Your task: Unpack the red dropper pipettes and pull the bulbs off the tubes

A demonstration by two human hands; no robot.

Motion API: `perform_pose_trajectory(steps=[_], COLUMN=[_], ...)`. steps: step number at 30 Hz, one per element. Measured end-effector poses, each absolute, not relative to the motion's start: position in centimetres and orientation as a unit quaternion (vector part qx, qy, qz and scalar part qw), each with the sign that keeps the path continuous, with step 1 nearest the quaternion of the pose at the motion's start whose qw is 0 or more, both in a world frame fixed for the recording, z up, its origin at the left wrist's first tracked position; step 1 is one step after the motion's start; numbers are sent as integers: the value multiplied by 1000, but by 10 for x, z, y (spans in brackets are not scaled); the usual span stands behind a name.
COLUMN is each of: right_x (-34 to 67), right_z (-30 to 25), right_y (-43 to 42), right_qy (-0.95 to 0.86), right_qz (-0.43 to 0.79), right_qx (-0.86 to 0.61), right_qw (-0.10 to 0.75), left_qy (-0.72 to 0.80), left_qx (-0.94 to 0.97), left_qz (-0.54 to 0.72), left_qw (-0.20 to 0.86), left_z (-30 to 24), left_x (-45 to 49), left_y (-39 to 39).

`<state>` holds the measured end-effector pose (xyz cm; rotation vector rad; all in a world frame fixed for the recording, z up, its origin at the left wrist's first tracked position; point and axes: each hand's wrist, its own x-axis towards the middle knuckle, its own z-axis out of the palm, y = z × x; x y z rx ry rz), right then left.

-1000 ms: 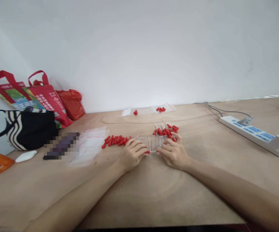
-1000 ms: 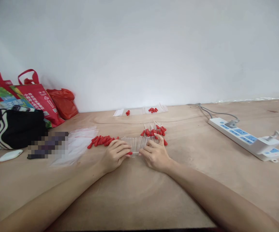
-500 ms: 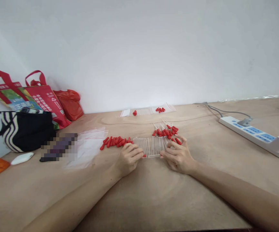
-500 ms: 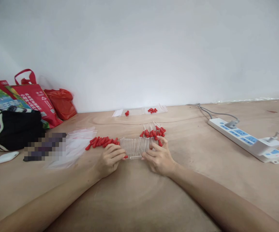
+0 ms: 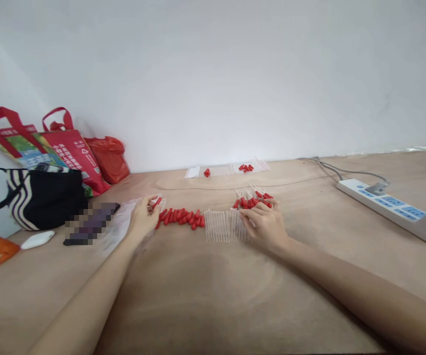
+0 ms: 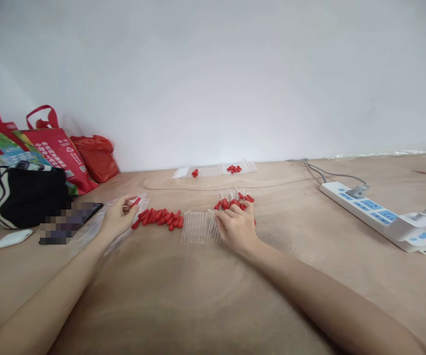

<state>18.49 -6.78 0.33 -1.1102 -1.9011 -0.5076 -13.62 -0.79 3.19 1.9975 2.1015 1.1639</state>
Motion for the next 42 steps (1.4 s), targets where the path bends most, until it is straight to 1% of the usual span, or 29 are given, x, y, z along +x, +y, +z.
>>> perform_pose_trajectory(steps=[4, 8, 11, 18, 24, 29, 34, 38, 40, 42], right_x=[173, 161, 155, 151, 154, 161, 170, 183, 192, 202], right_z=[1, -5, -9, -5, 0, 0, 1, -1, -2, -4], right_y=[-58, -55, -59, -72, -78, -81, -85, -91, -94, -95], right_qy=[-768, -777, -793, -815, -830, -840, -852, -847, -837, -821], right_qz=[-248, -245, -212, -119, -87, -86, -81, -90, -98, -106], right_qx=[-444, -456, -467, -489, -486, -477, -453, -442, -443, -453], right_qw=[390, 357, 329, 289, 258, 245, 249, 282, 308, 332], left_qy=[691, 691, 691, 710, 734, 703, 626, 551, 550, 569], left_qx=[631, 657, 665, 639, 605, 634, 724, 804, 815, 808], left_qz=[350, 301, 280, 292, 309, 311, 281, 221, 181, 144], left_qw=[34, 32, 41, 43, -29, -87, -65, -25, 2, 52], left_z=[25, 25, 26, 28, 40, 42, 42, 45, 46, 45], left_x=[-148, -145, -142, -143, -127, -107, -69, -19, 6, 28], left_y=[-3, -7, -9, -10, -21, -32, -33, -21, -11, -1])
